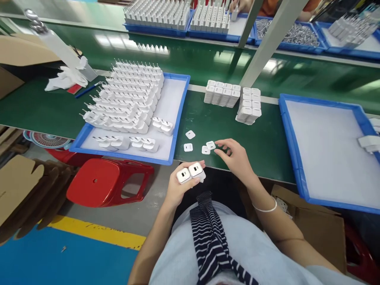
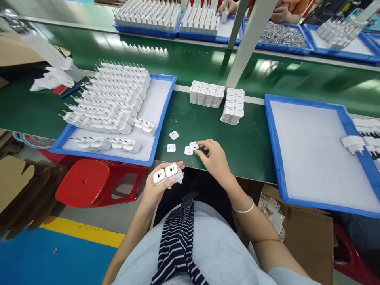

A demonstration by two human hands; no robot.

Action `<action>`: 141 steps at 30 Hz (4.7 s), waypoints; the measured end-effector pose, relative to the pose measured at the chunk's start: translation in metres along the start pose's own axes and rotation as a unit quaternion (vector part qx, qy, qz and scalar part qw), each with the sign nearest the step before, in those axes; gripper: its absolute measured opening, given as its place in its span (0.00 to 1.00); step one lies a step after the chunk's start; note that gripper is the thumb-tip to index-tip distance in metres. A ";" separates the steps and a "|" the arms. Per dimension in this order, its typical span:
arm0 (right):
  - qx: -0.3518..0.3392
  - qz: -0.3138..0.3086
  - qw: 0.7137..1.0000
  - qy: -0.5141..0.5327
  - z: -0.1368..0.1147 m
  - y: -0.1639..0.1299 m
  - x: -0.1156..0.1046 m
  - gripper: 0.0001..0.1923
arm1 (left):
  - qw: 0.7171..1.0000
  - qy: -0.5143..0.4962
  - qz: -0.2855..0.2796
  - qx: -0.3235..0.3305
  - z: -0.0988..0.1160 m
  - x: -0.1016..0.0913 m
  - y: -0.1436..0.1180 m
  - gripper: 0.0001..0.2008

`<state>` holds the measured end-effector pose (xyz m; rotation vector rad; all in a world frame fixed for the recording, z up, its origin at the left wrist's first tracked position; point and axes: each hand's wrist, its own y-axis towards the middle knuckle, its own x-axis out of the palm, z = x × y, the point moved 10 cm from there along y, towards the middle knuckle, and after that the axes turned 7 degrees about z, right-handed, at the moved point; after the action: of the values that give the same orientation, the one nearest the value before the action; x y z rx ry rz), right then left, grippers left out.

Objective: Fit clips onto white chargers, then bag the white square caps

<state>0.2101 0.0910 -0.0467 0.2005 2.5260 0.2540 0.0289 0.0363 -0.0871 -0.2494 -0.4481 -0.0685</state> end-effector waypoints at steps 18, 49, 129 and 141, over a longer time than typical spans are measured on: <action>0.004 -0.284 0.958 0.039 -0.022 -0.015 0.025 0.19 | 0.969 0.178 -0.128 0.112 0.015 0.028 0.012 0.20; 0.119 -0.269 0.941 0.165 -0.050 -0.039 -0.047 0.15 | 0.917 0.297 -0.148 0.220 0.060 0.097 -0.011 0.20; 0.114 -0.223 0.955 -0.160 0.021 0.017 0.054 0.11 | 0.932 0.255 -0.096 0.239 0.035 0.026 -0.015 0.22; 0.035 -0.200 0.978 -0.050 -0.011 0.001 0.031 0.02 | 0.966 0.126 -0.103 0.201 0.037 0.022 -0.017 0.25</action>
<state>0.1784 0.0963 -0.0541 -0.2624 2.4107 -0.0074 0.0313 0.0288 -0.0417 0.2053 -0.2239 -0.2072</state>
